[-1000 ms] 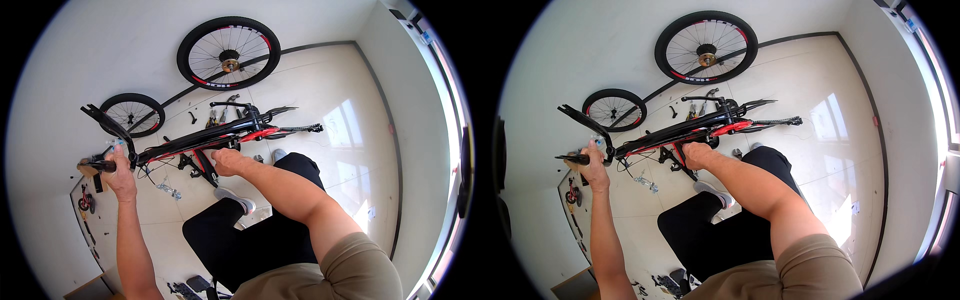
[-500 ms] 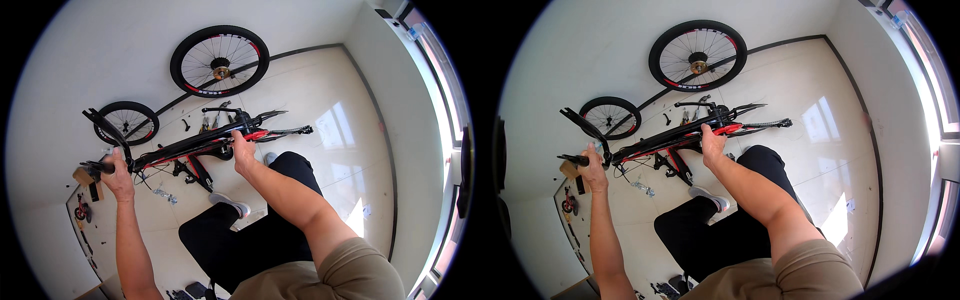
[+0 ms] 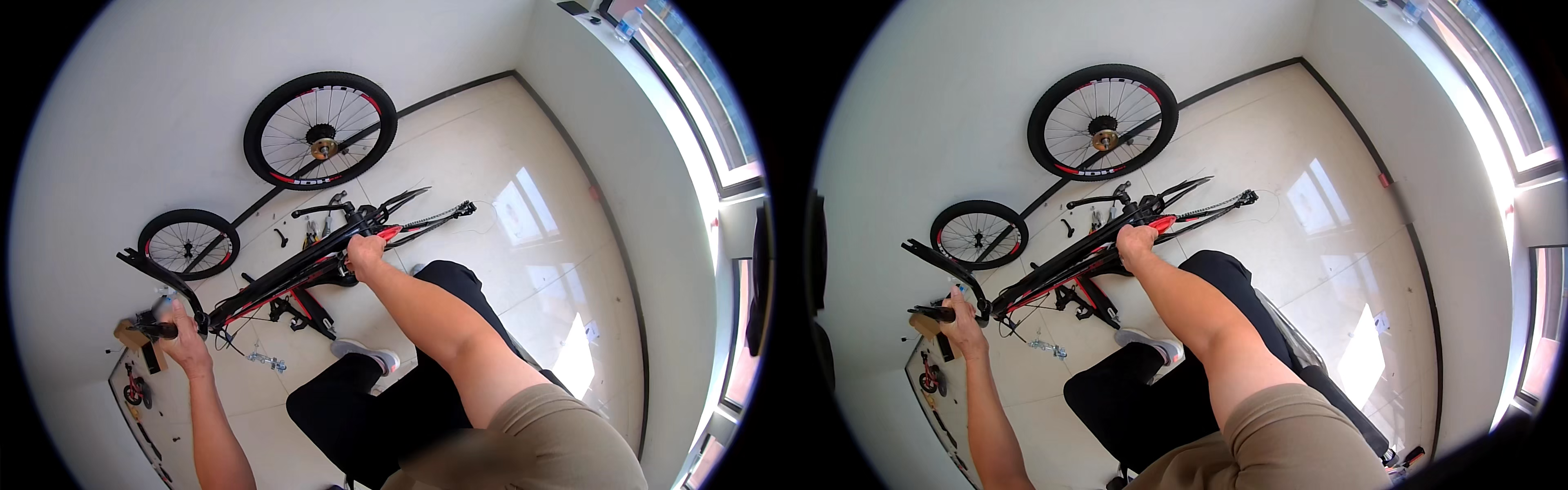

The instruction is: The person assembles a bicycle by attaching the front fork to the frame and routing the brake cables. They use a wrench to tighten the bolts securing the fork and adjust the cable tension by hand.

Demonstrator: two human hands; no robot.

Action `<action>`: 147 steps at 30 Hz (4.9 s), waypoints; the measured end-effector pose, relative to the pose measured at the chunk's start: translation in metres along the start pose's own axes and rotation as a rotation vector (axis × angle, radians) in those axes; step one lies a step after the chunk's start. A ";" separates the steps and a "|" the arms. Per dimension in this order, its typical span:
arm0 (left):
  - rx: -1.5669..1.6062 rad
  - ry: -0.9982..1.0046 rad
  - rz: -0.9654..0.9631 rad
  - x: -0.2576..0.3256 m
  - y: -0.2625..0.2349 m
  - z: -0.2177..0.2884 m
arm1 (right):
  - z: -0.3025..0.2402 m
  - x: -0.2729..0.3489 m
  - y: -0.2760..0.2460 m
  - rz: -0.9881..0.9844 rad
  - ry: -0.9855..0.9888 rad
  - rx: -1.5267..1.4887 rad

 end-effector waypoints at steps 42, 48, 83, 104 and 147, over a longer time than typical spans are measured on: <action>0.056 -0.014 0.026 -0.006 0.005 -0.019 | -0.015 -0.016 -0.008 -0.196 0.010 0.381; 0.058 -0.021 0.031 -0.007 0.006 -0.021 | -0.016 -0.011 -0.007 -0.234 0.062 0.446; 0.063 -0.136 0.045 0.002 0.010 -0.038 | -0.013 -0.038 0.002 -0.197 -0.006 0.372; 0.109 -0.127 -0.029 0.002 -0.003 -0.049 | -0.020 -0.015 0.005 -0.253 0.021 0.522; -0.156 -0.060 0.315 0.031 0.019 -0.050 | 0.025 0.102 -0.134 -0.465 0.075 0.780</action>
Point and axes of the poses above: each hand's wrist, its own x-axis away from the middle knuckle, its own y-axis out of the palm, z = x × y, the point moved 2 cm from there along -x, towards the middle knuckle, and after that the axes turned 14 degrees about -x, right-handed, at the moved point
